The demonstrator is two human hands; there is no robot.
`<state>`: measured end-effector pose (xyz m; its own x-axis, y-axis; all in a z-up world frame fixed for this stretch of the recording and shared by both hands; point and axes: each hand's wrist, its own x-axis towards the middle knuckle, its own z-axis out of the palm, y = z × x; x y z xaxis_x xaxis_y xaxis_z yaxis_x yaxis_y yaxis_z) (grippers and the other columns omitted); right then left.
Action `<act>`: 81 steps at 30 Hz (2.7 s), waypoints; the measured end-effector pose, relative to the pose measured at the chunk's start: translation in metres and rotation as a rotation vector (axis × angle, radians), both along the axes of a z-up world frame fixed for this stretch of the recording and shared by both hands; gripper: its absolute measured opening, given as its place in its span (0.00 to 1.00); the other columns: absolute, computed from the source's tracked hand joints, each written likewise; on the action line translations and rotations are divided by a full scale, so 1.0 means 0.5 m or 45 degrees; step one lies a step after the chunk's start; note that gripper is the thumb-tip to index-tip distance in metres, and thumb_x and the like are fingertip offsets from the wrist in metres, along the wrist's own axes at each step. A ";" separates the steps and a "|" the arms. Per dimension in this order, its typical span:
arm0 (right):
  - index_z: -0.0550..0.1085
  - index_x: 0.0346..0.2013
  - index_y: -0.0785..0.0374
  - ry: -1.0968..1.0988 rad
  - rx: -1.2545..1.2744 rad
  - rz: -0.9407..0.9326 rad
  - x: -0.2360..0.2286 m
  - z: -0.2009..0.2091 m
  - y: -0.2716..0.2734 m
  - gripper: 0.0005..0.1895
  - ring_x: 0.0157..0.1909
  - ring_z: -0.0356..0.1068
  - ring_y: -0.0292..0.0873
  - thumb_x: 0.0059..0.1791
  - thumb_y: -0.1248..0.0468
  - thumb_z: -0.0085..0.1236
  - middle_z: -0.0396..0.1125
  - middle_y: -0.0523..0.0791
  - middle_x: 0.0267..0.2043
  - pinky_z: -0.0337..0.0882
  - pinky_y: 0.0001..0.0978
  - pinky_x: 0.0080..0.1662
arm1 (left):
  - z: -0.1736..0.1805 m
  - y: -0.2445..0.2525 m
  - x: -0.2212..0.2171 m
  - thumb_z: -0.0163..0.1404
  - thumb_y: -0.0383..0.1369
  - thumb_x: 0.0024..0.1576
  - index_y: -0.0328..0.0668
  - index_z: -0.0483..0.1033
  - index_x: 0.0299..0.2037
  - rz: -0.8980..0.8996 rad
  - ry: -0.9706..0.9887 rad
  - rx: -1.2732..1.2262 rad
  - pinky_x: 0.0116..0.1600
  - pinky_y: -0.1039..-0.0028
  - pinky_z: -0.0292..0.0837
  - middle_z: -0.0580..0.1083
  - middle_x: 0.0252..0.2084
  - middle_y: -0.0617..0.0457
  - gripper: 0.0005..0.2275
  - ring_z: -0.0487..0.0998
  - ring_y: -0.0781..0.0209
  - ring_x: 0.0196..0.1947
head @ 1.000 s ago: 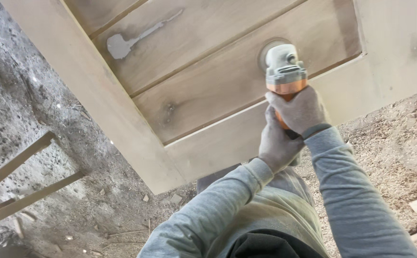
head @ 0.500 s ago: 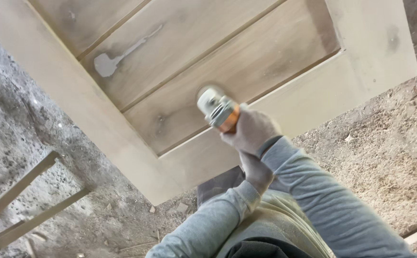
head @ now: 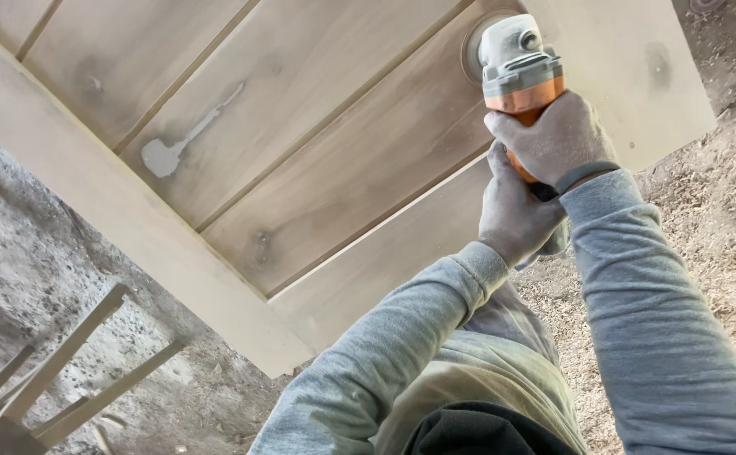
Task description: The person sands the surface of a wooden door using a power sander, moving the tool along the panels and checking the texture by hand.
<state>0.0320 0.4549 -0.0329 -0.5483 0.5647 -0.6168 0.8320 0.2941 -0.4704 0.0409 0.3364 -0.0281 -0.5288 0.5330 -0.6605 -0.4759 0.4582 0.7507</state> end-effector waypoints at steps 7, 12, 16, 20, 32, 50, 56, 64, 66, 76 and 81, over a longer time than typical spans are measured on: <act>0.80 0.43 0.66 0.058 -0.027 -0.078 0.044 0.025 -0.026 0.22 0.36 0.78 0.47 0.47 0.50 0.67 0.76 0.50 0.36 0.78 0.41 0.42 | 0.012 -0.027 0.030 0.64 0.50 0.45 0.29 0.48 0.66 -0.097 0.000 0.015 0.55 0.62 0.80 0.78 0.51 0.36 0.47 0.84 0.44 0.49; 0.79 0.43 0.65 0.039 -0.135 -0.195 0.061 0.029 -0.069 0.21 0.36 0.79 0.46 0.46 0.51 0.66 0.76 0.50 0.35 0.79 0.39 0.40 | 0.019 -0.072 0.041 0.65 0.49 0.44 0.29 0.44 0.69 -0.181 -0.009 -0.016 0.56 0.62 0.80 0.76 0.52 0.36 0.51 0.83 0.44 0.49; 0.80 0.40 0.65 -0.007 -0.110 -0.156 0.059 0.038 -0.119 0.21 0.37 0.79 0.47 0.45 0.50 0.67 0.76 0.51 0.34 0.78 0.41 0.41 | 0.027 -0.125 0.043 0.64 0.48 0.46 0.29 0.45 0.69 -0.100 -0.009 0.024 0.56 0.62 0.81 0.76 0.52 0.36 0.49 0.83 0.45 0.50; 0.80 0.41 0.64 -0.040 -0.123 -0.110 0.050 0.047 -0.178 0.21 0.37 0.79 0.48 0.44 0.50 0.67 0.77 0.52 0.34 0.78 0.42 0.41 | 0.036 -0.186 0.051 0.65 0.47 0.47 0.29 0.45 0.68 -0.050 0.022 0.015 0.57 0.62 0.80 0.76 0.53 0.36 0.48 0.83 0.45 0.51; 0.74 0.45 0.67 -0.091 -0.181 0.339 0.013 0.056 -0.322 0.30 0.34 0.79 0.53 0.40 0.47 0.69 0.76 0.53 0.32 0.79 0.44 0.42 | 0.014 -0.296 0.125 0.62 0.37 0.55 0.32 0.44 0.69 0.291 0.288 0.032 0.63 0.59 0.73 0.67 0.62 0.33 0.41 0.74 0.44 0.61; 0.73 0.44 0.71 0.085 0.047 -0.250 -0.048 -0.014 -0.059 0.32 0.36 0.78 0.51 0.44 0.44 0.66 0.75 0.53 0.35 0.79 0.42 0.42 | -0.037 -0.057 -0.070 0.67 0.39 0.48 0.35 0.51 0.63 -0.075 0.101 0.241 0.58 0.63 0.80 0.74 0.58 0.37 0.40 0.80 0.51 0.55; 0.74 0.43 0.70 0.052 0.003 -0.351 0.021 0.016 -0.077 0.32 0.36 0.78 0.52 0.43 0.43 0.66 0.75 0.54 0.34 0.78 0.44 0.43 | -0.006 -0.078 -0.023 0.66 0.40 0.48 0.36 0.51 0.63 -0.210 0.057 0.185 0.58 0.64 0.81 0.77 0.55 0.39 0.40 0.82 0.50 0.54; 0.76 0.43 0.70 0.142 0.063 -0.468 0.074 0.022 -0.115 0.28 0.37 0.79 0.53 0.44 0.47 0.68 0.76 0.55 0.35 0.77 0.44 0.42 | 0.019 -0.105 -0.010 0.65 0.43 0.48 0.35 0.49 0.66 -0.395 0.063 0.090 0.57 0.63 0.80 0.77 0.53 0.37 0.43 0.83 0.46 0.53; 0.76 0.43 0.68 0.116 0.012 -0.492 0.070 0.022 -0.113 0.26 0.38 0.79 0.51 0.44 0.48 0.68 0.76 0.54 0.36 0.78 0.43 0.42 | 0.019 -0.107 -0.020 0.65 0.43 0.46 0.35 0.49 0.66 -0.446 0.070 0.018 0.55 0.62 0.80 0.77 0.52 0.37 0.43 0.83 0.45 0.51; 0.78 0.40 0.66 0.212 -0.103 -0.434 0.065 0.030 -0.160 0.21 0.39 0.79 0.48 0.45 0.51 0.66 0.76 0.52 0.36 0.78 0.41 0.43 | 0.030 -0.165 -0.024 0.62 0.38 0.47 0.35 0.47 0.69 -0.454 0.134 -0.008 0.56 0.60 0.78 0.78 0.50 0.36 0.43 0.82 0.41 0.50; 0.77 0.43 0.66 0.216 -0.110 -0.376 0.062 0.035 -0.215 0.23 0.39 0.79 0.48 0.45 0.51 0.67 0.76 0.52 0.37 0.78 0.41 0.43 | 0.045 -0.220 -0.019 0.62 0.38 0.47 0.35 0.48 0.68 -0.388 0.080 -0.050 0.55 0.60 0.78 0.78 0.50 0.37 0.42 0.82 0.42 0.51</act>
<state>0.0632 0.3474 -0.0152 -0.4675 0.6639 -0.5836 0.7833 0.0051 -0.6217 0.0313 0.2262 -0.0059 -0.3890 0.6478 -0.6551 -0.2657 0.6019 0.7530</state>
